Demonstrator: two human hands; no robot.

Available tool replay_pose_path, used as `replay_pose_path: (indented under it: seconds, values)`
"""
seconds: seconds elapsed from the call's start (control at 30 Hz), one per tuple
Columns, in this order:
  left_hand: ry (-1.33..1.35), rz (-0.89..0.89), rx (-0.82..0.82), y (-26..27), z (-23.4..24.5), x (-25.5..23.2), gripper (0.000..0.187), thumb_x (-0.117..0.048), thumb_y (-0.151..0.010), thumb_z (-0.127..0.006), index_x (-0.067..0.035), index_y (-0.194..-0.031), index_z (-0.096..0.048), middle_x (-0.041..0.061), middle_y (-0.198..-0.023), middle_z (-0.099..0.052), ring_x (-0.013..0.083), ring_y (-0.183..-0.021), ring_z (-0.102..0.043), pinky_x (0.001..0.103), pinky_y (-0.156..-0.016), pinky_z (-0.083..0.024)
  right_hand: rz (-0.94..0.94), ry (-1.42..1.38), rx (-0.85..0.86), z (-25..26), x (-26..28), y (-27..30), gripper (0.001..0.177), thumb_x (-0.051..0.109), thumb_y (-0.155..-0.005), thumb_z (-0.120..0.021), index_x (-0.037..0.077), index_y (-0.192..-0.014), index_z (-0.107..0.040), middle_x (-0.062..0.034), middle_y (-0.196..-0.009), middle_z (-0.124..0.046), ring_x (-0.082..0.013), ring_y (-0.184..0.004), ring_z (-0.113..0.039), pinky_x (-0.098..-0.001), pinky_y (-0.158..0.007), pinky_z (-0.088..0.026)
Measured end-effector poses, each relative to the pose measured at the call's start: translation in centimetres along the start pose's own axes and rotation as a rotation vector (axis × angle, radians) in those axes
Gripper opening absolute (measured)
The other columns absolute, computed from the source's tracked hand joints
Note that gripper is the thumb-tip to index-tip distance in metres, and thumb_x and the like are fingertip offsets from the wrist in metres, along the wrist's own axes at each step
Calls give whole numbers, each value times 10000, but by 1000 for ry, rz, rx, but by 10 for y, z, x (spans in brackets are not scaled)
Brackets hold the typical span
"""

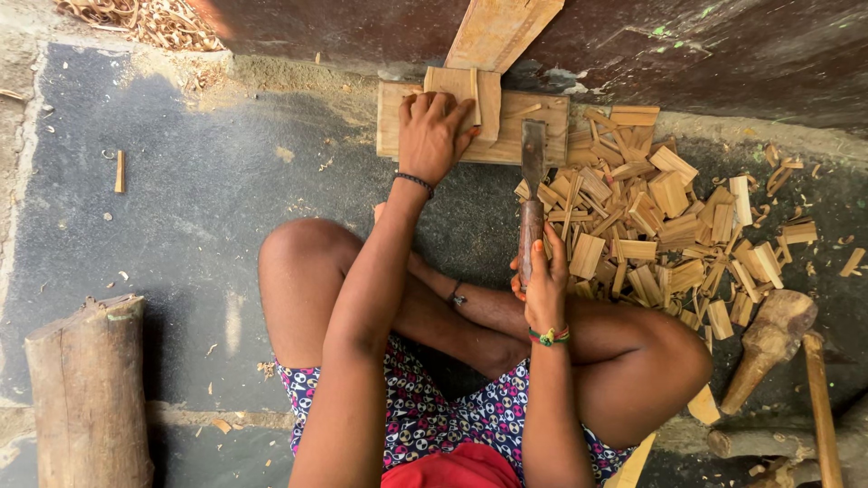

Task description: The person sits cross-legged on the floor and uses a chisel and mallet to carve a wooden block. They repeatedly strike the chisel to shape the wood, creating a pile of wood shavings.

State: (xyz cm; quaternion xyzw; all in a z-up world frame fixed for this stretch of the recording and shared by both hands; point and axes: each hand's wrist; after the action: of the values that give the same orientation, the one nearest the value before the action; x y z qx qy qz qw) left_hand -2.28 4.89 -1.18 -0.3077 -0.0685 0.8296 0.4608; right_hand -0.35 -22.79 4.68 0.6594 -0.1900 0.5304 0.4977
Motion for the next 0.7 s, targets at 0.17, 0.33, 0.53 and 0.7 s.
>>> replay_pose_path:
  seconds: [0.17, 0.33, 0.53, 0.7]
  values:
    - [16, 51, 6, -3, 9, -1, 443, -422, -841, -793, -147, -1185, -738, 75, -1141, -614, 293, -1129, -544, 535, -1073, -356, -24, -15, -8, 1, 3, 1, 500, 346, -1053, -503, 167, -1516, -444, -77, -748, -615, -77, -427, -477, -214, -340, -358]
    - [55, 78, -32, -5, 3, 0, 405, -371, -816, -817, -167, -1158, -746, 39, -1162, -621, 279, -1139, -546, 514, -1066, -374, -7, -16, -14, 3, 1, 0, 512, 344, -1063, -516, 161, -1536, -445, -74, -764, -623, -65, -452, -471, -216, -356, -364]
    - [100, 19, -20, -4, 2, 6, 322, -302, -851, -807, -187, -1146, -750, 13, -1116, -645, 258, -1148, -557, 466, -1024, -402, -1, -1, -18, 1, 4, 2, 513, 343, -1067, -516, 166, -1541, -436, -78, -772, -628, -71, -446, -479, -221, -353, -364]
    - [101, 33, -8, -3, 2, 6, 245, -294, -860, -810, -179, -1071, -760, 20, -1049, -665, 261, -1117, -571, 473, -1019, -412, -1, 45, -20, -4, 9, 6, 507, 343, -1061, -507, 163, -1531, -444, -79, -768, -637, -82, -425, -499, -224, -343, -364]
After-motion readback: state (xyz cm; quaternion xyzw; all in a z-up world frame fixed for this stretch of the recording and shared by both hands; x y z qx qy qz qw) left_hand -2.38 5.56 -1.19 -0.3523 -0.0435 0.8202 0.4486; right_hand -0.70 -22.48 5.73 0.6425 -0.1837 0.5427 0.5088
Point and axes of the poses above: each hand's wrist, its own y-axis away from the middle knuckle, its own z-axis out of the back of the hand, x = y × z
